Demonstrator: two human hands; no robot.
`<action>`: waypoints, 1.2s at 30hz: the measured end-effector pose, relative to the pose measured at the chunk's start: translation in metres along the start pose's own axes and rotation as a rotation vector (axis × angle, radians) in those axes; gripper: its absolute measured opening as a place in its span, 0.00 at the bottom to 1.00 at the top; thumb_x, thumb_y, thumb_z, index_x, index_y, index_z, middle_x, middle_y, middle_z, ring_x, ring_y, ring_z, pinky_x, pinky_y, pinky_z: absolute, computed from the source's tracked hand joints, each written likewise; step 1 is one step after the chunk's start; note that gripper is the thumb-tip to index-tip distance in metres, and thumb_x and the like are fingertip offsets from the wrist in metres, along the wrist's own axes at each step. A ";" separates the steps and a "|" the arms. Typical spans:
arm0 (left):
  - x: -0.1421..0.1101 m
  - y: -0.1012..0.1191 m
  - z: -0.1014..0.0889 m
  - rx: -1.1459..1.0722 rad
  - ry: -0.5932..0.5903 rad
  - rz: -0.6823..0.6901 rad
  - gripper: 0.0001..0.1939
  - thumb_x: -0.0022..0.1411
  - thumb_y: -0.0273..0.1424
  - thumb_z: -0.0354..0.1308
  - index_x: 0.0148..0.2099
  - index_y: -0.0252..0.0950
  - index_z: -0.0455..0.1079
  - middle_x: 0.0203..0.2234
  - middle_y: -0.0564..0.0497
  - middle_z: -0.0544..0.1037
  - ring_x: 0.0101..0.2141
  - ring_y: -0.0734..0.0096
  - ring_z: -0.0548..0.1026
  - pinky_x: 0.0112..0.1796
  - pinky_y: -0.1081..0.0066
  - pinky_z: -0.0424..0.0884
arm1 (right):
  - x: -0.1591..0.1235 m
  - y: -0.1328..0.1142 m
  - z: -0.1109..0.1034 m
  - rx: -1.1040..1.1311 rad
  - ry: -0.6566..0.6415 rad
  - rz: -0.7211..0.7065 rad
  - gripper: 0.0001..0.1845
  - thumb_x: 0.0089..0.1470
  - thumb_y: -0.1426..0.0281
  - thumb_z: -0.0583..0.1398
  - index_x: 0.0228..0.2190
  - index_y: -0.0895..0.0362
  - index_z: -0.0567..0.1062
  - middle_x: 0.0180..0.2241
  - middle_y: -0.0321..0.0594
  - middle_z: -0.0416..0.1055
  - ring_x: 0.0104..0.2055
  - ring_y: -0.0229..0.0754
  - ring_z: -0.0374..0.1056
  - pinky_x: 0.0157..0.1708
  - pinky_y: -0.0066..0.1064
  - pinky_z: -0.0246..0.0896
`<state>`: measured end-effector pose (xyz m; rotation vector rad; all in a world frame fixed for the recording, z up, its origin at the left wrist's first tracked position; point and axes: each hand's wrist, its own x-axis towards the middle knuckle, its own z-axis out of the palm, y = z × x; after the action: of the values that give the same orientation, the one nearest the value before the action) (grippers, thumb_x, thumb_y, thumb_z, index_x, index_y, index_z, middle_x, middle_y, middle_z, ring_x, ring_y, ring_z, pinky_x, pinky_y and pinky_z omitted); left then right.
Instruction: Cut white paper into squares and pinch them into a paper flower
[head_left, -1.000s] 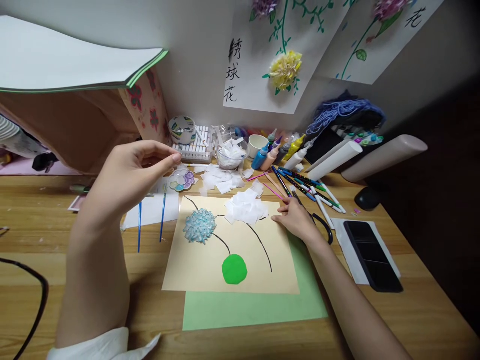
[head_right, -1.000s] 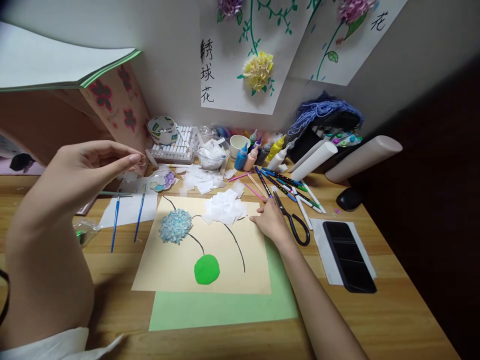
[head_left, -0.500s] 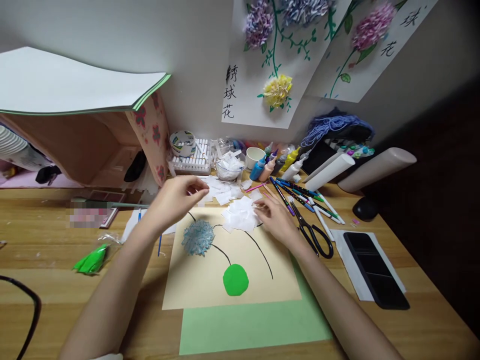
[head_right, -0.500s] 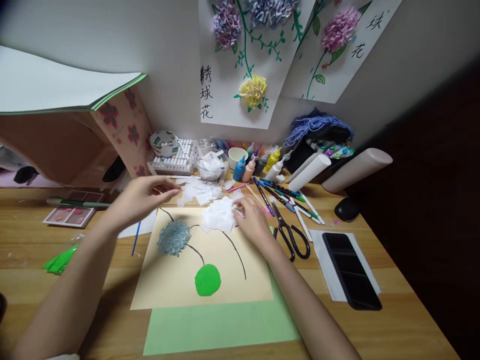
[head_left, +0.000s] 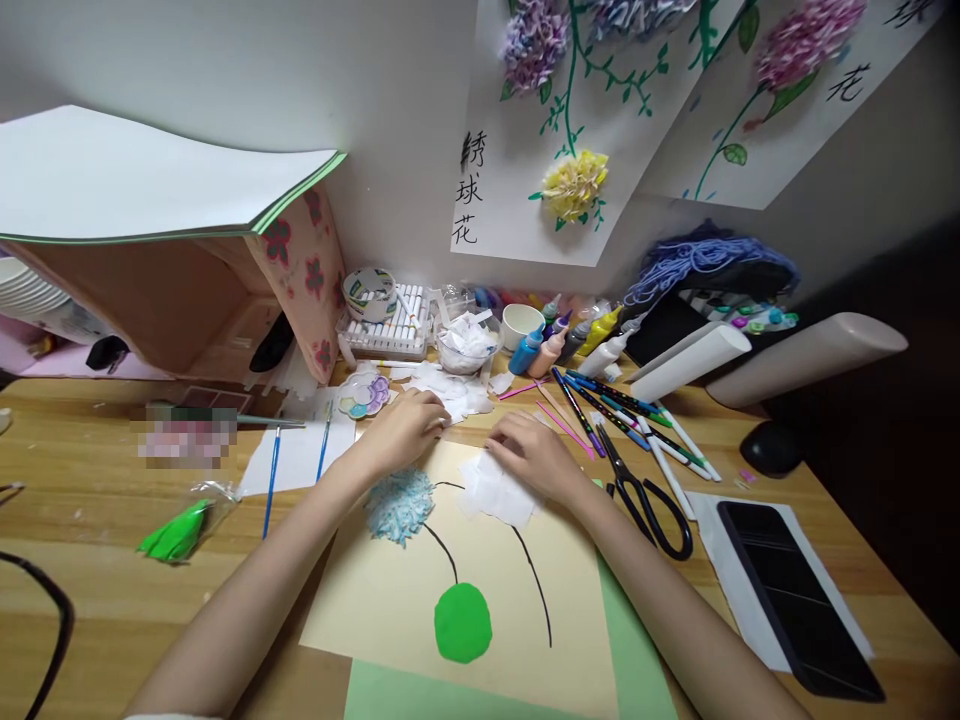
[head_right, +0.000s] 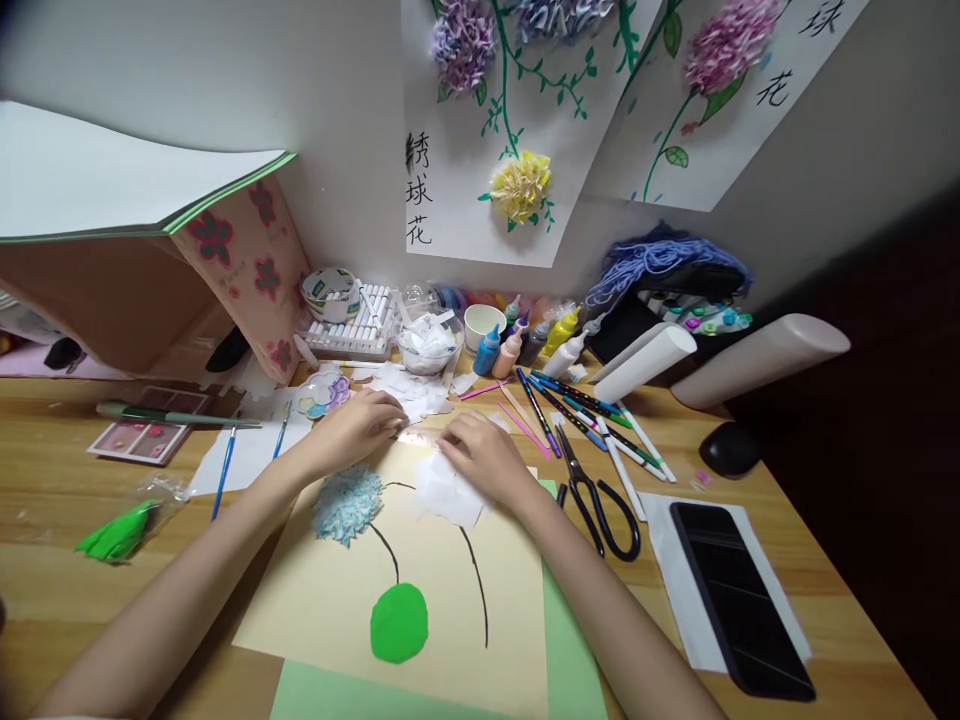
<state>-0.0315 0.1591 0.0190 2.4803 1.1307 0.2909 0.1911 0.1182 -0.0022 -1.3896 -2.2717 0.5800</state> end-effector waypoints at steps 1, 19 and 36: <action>0.000 0.000 0.001 0.007 0.002 0.000 0.11 0.62 0.26 0.50 0.38 0.35 0.74 0.37 0.44 0.75 0.41 0.63 0.71 0.43 0.66 0.65 | 0.003 -0.003 0.001 0.011 0.026 0.016 0.06 0.57 0.71 0.55 0.30 0.56 0.71 0.32 0.39 0.70 0.37 0.42 0.65 0.37 0.31 0.58; 0.028 0.021 0.002 0.261 -0.069 -0.081 0.08 0.56 0.23 0.49 0.30 0.33 0.69 0.30 0.43 0.74 0.33 0.62 0.72 0.30 0.68 0.64 | -0.112 0.008 0.011 -0.031 0.264 0.563 0.16 0.53 0.71 0.56 0.45 0.57 0.70 0.41 0.48 0.65 0.38 0.48 0.68 0.41 0.42 0.66; -0.015 0.017 -0.074 -0.637 0.501 -0.437 0.15 0.52 0.42 0.60 0.34 0.34 0.71 0.29 0.49 0.76 0.31 0.71 0.73 0.31 0.74 0.67 | 0.006 0.032 -0.009 -0.140 0.294 0.312 0.11 0.53 0.79 0.53 0.31 0.58 0.74 0.34 0.44 0.70 0.38 0.45 0.68 0.41 0.37 0.63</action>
<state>-0.0549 0.1578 0.0927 1.5946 1.4469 0.9983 0.2167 0.1381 -0.0116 -1.7856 -1.9086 0.2864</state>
